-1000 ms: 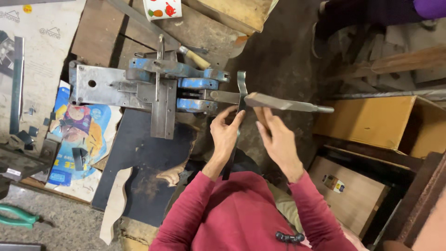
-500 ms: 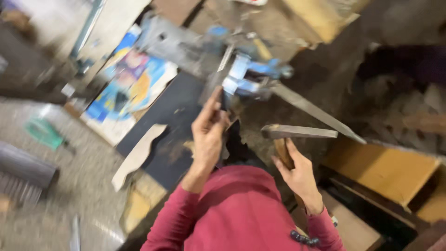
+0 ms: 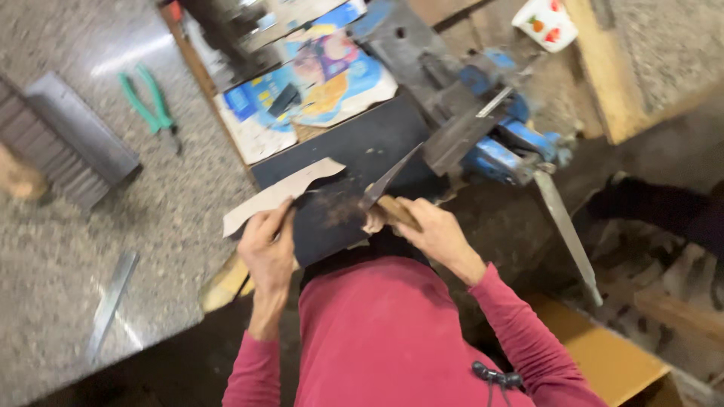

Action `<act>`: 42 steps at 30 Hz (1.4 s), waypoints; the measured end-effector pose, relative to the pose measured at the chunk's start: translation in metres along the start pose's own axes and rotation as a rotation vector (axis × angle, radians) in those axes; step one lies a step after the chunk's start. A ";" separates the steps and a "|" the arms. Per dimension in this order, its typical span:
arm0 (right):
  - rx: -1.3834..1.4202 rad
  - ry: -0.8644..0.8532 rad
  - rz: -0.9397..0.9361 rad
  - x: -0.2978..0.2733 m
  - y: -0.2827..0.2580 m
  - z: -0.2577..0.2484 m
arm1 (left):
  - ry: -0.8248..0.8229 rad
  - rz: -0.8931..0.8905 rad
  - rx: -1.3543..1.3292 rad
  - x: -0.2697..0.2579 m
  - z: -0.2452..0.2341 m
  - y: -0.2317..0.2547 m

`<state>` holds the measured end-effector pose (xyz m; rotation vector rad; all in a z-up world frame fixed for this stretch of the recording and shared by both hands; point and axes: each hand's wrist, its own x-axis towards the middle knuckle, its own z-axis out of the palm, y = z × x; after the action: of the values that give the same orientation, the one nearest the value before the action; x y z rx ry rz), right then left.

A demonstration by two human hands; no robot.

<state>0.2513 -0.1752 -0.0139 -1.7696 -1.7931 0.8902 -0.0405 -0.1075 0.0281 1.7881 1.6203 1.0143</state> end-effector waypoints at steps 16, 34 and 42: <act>-0.367 0.150 -0.475 0.099 -0.075 0.028 | 0.023 0.035 0.288 0.002 0.049 -0.046; -0.370 -0.007 -0.306 0.146 -0.061 0.068 | -0.065 0.063 0.297 0.041 0.050 -0.054; -0.369 -0.095 -0.419 0.159 -0.066 0.058 | -0.059 0.056 0.322 0.042 0.050 -0.052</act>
<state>0.1537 -0.0221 -0.0236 -1.4728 -2.3935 0.5026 -0.0311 -0.0532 -0.0347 2.0605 1.7843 0.7472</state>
